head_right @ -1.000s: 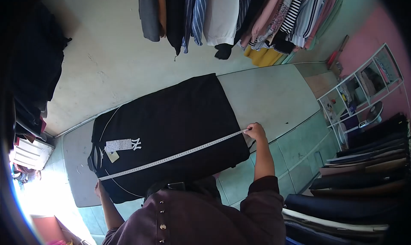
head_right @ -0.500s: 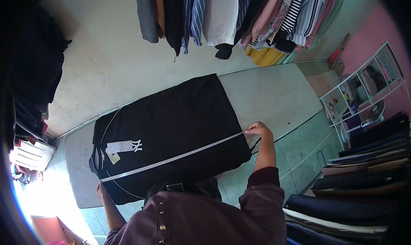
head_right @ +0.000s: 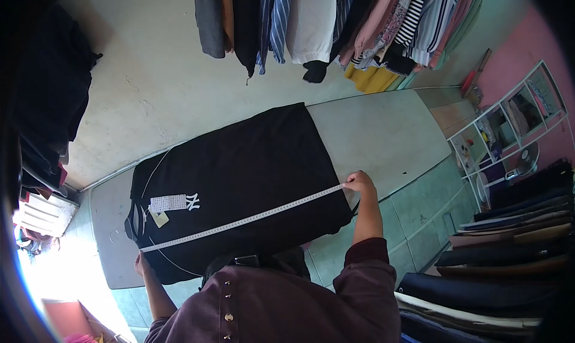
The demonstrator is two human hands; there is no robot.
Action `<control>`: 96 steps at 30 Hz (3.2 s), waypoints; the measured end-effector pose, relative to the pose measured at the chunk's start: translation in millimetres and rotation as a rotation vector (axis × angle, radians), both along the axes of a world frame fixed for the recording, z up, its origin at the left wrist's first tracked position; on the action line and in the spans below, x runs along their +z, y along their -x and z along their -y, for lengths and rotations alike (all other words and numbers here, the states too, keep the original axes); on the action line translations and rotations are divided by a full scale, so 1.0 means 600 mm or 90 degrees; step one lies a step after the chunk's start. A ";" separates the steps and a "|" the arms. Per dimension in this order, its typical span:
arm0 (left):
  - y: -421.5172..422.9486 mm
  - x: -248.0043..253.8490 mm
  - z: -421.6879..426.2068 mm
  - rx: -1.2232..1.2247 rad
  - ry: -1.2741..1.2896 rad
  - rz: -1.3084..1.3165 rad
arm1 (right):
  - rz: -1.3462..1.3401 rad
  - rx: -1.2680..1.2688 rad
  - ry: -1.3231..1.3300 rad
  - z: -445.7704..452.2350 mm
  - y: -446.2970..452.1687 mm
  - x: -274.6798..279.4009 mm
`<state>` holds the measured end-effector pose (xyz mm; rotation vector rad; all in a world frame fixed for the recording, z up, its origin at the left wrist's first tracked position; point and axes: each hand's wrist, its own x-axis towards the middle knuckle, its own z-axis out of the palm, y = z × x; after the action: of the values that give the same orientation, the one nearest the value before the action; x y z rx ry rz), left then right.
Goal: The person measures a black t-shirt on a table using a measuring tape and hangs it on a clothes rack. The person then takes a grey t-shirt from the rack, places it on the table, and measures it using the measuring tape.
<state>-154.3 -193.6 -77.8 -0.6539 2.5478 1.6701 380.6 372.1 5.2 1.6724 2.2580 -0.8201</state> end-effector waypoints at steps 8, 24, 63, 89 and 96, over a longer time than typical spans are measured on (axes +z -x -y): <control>-0.004 0.010 -0.006 -0.009 0.040 -0.004 | 0.008 -0.006 -0.111 0.025 0.007 0.009; -0.031 0.061 -0.026 -0.057 0.156 0.078 | 0.016 0.047 -0.082 0.035 -0.007 0.014; -0.277 0.116 -0.207 -0.478 0.628 -0.190 | -0.272 0.045 -0.391 -0.093 0.006 -0.007; 0.077 0.113 -0.024 -0.388 0.236 -0.027 | -0.335 -0.065 -0.552 0.500 0.335 -0.113; 0.078 0.248 0.029 -0.475 0.204 -0.215 | -0.245 -0.128 -0.312 0.793 0.302 -0.208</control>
<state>-201.1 -211.1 71.2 0.5844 2.7616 1.1898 199.2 -103.9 -119.4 2.1365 2.7560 -0.7172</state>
